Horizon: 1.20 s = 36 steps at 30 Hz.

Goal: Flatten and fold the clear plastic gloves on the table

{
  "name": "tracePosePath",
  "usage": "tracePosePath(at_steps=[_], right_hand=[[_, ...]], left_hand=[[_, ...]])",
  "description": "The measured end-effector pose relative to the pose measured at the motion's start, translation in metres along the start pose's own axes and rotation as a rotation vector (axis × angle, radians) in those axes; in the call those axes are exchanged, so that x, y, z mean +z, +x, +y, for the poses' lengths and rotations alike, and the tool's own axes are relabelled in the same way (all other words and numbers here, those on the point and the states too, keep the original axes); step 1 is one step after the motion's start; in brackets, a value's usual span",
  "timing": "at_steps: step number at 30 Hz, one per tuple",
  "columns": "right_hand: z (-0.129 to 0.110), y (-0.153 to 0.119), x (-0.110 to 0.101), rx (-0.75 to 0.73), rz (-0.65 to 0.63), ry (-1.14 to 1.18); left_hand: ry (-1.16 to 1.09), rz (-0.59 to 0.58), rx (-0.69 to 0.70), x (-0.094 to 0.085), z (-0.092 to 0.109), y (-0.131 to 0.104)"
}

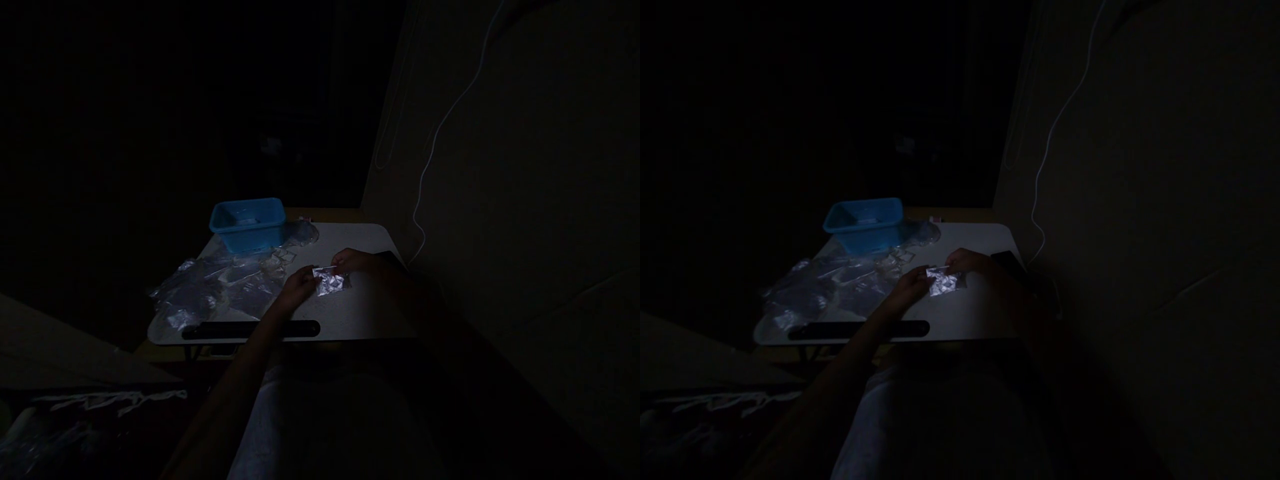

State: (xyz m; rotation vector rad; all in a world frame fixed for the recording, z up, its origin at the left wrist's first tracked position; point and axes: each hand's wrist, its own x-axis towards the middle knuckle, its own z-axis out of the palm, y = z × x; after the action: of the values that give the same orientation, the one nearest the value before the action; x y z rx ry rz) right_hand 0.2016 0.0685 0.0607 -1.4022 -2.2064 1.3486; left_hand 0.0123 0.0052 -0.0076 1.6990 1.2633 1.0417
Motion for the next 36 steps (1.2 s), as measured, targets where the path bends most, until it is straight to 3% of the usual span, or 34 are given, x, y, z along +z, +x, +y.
tracePosePath(at_steps=[3, 10, 15, 22, 27, 30, 36], right_hand=[[-0.004, -0.002, 0.008, -0.014, 0.046, 0.162], [-0.003, -0.005, 0.023, 0.0, 0.204, 0.488], [-0.013, -0.001, 0.03, -0.054, 0.228, 0.805], [-0.042, 0.022, 0.033, -0.038, 0.25, 0.86], [-0.077, 0.046, 0.025, -0.038, 0.256, 0.868], [-0.102, 0.068, 0.017, -0.047, 0.254, 0.871], [-0.144, 0.131, 0.006, -0.058, 0.287, 0.823]], left_hand=[[-0.232, -0.032, -0.111, -0.001, -0.004, 0.0], [-0.519, 0.142, -0.209, 0.0, 0.007, -0.004], [-0.433, 0.307, -0.158, -0.017, 0.025, 0.003], [-0.219, 0.303, -0.066, -0.064, 0.035, 0.016], [-0.279, 0.384, -0.091, -0.106, 0.034, 0.027], [-0.248, 0.479, -0.068, -0.14, 0.035, 0.035], [0.08, 0.789, -0.03, -0.211, 0.02, 0.053]])
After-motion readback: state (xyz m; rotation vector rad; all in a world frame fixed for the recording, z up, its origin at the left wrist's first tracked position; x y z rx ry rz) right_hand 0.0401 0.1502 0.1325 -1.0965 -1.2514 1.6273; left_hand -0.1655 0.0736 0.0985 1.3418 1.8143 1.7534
